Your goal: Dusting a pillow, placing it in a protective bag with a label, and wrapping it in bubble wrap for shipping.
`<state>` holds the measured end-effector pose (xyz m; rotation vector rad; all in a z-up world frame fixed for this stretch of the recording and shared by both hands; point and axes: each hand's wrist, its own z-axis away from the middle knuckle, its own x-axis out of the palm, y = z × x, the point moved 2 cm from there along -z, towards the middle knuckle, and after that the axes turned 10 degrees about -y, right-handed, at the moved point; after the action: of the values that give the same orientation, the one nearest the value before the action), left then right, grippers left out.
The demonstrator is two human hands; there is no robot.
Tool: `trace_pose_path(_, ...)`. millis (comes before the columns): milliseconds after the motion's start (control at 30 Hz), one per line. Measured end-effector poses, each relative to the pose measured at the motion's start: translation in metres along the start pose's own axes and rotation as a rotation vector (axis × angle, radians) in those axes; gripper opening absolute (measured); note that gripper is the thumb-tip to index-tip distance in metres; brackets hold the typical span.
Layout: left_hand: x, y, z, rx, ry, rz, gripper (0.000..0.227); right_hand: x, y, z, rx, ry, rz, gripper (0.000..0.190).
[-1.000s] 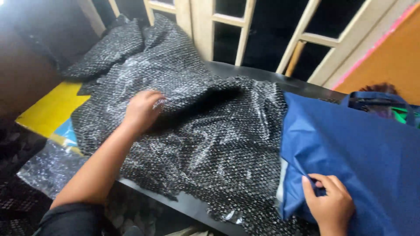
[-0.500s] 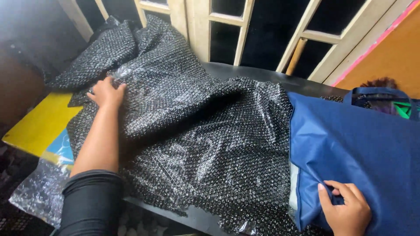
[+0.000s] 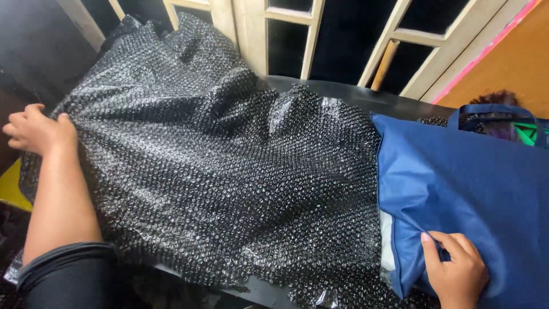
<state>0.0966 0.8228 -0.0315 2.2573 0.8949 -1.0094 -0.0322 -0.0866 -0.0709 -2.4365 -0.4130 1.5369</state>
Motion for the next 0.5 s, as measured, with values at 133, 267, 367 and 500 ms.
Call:
trace_pose_path(133,-0.017,0.035,0.034,0.16,-0.031,0.042,0.049,-0.009,-0.017,-0.012,-0.101,0.014,-0.103,0.009)
trace_pose_path(267,-0.094,0.126,0.104,0.543,0.021,0.217,0.041,-0.032,-0.048,-0.034,-0.332,0.148,-0.143,0.01)
trace_pose_path(367,-0.174,0.214,0.18,0.814,-0.247,0.523,0.036,-0.039,-0.075,-0.043,-0.32,0.138,-0.212,0.008)
trace_pose_path(500,-0.226,0.28,0.295,1.024,-0.64,0.925,0.053,-0.055,-0.094,-0.046,-0.397,-0.122,-0.223,0.017)
